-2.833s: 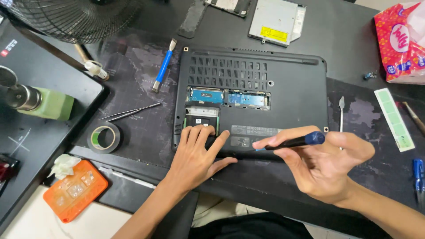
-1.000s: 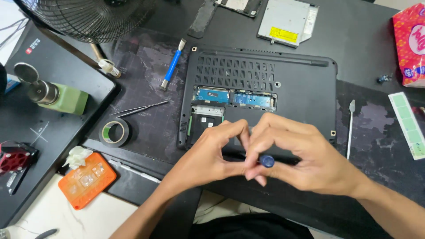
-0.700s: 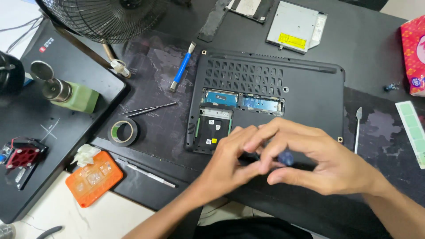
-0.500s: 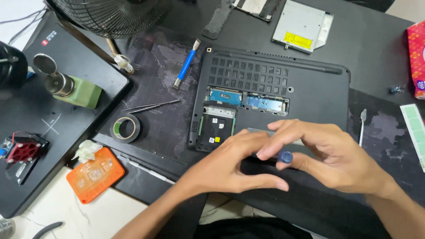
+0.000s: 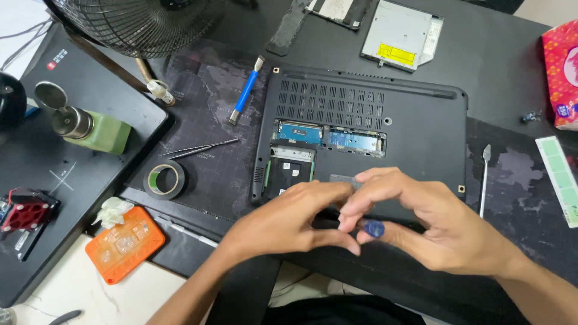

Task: The person works on a laptop at a repair bench. They pry open and remove the bottom cover with a spudger, set the cover aside, then use a screwdriver to unscrew and detach the cooling fan and heatsink from the exposed motherboard, handling small components on the board.

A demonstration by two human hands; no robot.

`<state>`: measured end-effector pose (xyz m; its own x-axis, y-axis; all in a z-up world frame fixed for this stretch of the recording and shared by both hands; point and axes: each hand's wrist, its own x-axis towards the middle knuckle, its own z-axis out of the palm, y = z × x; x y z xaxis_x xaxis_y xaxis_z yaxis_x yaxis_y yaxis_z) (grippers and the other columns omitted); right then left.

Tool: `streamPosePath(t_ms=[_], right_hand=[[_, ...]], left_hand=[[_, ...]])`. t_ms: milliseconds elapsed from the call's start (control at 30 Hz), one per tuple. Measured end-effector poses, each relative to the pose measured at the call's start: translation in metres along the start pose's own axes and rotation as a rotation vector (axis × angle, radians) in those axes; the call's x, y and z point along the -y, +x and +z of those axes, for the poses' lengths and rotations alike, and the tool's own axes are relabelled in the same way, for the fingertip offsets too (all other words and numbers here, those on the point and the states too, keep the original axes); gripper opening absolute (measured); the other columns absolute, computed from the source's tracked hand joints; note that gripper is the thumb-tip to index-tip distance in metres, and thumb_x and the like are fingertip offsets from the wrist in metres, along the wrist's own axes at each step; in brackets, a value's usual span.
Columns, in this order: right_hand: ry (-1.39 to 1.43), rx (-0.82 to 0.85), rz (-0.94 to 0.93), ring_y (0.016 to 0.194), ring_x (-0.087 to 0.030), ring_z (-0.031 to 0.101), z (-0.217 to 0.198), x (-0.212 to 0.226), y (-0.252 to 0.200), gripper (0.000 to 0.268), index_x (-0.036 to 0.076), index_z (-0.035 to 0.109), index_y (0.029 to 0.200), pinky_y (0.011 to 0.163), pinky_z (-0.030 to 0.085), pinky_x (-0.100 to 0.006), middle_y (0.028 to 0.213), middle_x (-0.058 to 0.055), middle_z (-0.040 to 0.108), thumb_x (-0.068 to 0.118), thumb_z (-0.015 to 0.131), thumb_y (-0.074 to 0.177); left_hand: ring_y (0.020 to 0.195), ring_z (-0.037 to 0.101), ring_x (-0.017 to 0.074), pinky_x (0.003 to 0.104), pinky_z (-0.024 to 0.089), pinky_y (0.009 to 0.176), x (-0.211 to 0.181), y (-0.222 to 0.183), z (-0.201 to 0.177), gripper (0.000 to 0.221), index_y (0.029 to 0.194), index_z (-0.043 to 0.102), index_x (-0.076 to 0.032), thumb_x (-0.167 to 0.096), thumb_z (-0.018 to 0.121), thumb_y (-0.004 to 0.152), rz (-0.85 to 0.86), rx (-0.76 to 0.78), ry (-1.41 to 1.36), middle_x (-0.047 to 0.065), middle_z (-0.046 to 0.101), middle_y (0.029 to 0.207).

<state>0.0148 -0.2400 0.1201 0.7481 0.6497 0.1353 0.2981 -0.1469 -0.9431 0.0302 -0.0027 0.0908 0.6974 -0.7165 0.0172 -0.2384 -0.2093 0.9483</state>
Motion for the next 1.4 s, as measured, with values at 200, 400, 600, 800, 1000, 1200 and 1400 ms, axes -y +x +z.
streamPosePath(t_ms=[200, 400, 600, 800, 1000, 1200, 1400], right_hand=[[0.008, 0.088, -0.098, 0.121, -0.021, 0.071, -0.006, 0.011, 0.012, 0.028, 0.006, 0.064, 0.114, 0.121, 0.033, -0.048, 0.123, -0.011, 0.076, 0.002, 0.072, 0.088], [-0.002, 0.071, -0.085, 0.105, -0.019, 0.072, -0.008, -0.007, 0.004, 0.024, 0.005, 0.077, 0.112, 0.12, 0.043, -0.044, 0.101, -0.006, 0.076, -0.001, 0.075, 0.089], [0.103, 0.004, 0.02, 0.117, -0.023, 0.075, -0.009, 0.003, 0.011, 0.034, 0.001, 0.064, 0.123, 0.119, 0.043, -0.039, 0.118, -0.012, 0.078, -0.009, 0.06, 0.091], [0.068, -0.171, 0.048, 0.119, -0.032, 0.075, -0.013, -0.004, -0.01, 0.028, 0.003, 0.059, 0.118, 0.105, 0.057, -0.046, 0.12, -0.018, 0.075, -0.012, 0.052, 0.095], [0.388, -0.424, -0.137, 0.111, -0.018, 0.064, -0.008, -0.07, -0.038, 0.028, 0.011, 0.054, 0.128, 0.117, 0.044, -0.065, 0.111, -0.011, 0.055, -0.008, 0.043, 0.112], [0.429, -0.436, -0.175, 0.117, -0.017, 0.069, 0.007, -0.112, -0.038, 0.024, 0.014, 0.056, 0.128, 0.116, 0.044, -0.067, 0.113, -0.009, 0.058, -0.005, 0.045, 0.116], [0.525, -0.497, -0.132, 0.114, -0.02, 0.066, 0.0, -0.152, -0.056, 0.018, 0.012, 0.055, 0.13, 0.115, 0.044, -0.065, 0.112, -0.012, 0.057, 0.0, 0.047, 0.119]], left_hand=[[0.099, 0.073, 0.0371, 0.04, 0.058, 0.081, 0.022, -0.002, 0.006, 0.031, 0.111, 0.07, -0.002, 0.003, 0.067, 0.081, 0.039, -0.07, 0.07, 0.014, 0.074, 0.098], [0.09, 0.074, 0.0333, 0.04, 0.056, 0.077, 0.014, 0.002, 0.003, 0.021, 0.097, 0.065, 0.001, -0.005, 0.077, 0.081, -0.08, -0.062, 0.117, 0.014, 0.071, 0.091], [0.105, 0.066, 0.0372, 0.044, 0.051, 0.084, 0.009, -0.015, -0.036, 0.033, 0.115, 0.064, -0.002, -0.006, 0.073, 0.084, 0.027, -0.039, 0.285, 0.017, 0.068, 0.11], [0.096, 0.071, 0.0317, 0.04, 0.054, 0.081, -0.018, -0.044, -0.092, 0.024, 0.114, 0.068, -0.004, -0.005, 0.067, 0.09, -0.095, -0.271, 0.338, 0.012, 0.072, 0.106], [0.098, 0.071, 0.0283, 0.04, 0.052, 0.085, 0.016, -0.068, -0.105, 0.022, 0.108, 0.07, -0.005, -0.009, 0.069, 0.087, -0.219, -0.197, 0.348, 0.01, 0.073, 0.099], [0.104, 0.063, 0.0273, 0.039, 0.049, 0.086, 0.022, -0.062, -0.112, 0.036, 0.115, 0.07, -0.013, -0.019, 0.075, 0.079, -0.381, 0.036, 0.269, 0.005, 0.076, 0.094], [0.1, 0.065, 0.0298, 0.041, 0.049, 0.084, 0.036, -0.061, -0.114, 0.01, 0.092, 0.071, -0.006, -0.011, 0.069, 0.084, -0.262, 0.004, 0.245, 0.008, 0.074, 0.091]])
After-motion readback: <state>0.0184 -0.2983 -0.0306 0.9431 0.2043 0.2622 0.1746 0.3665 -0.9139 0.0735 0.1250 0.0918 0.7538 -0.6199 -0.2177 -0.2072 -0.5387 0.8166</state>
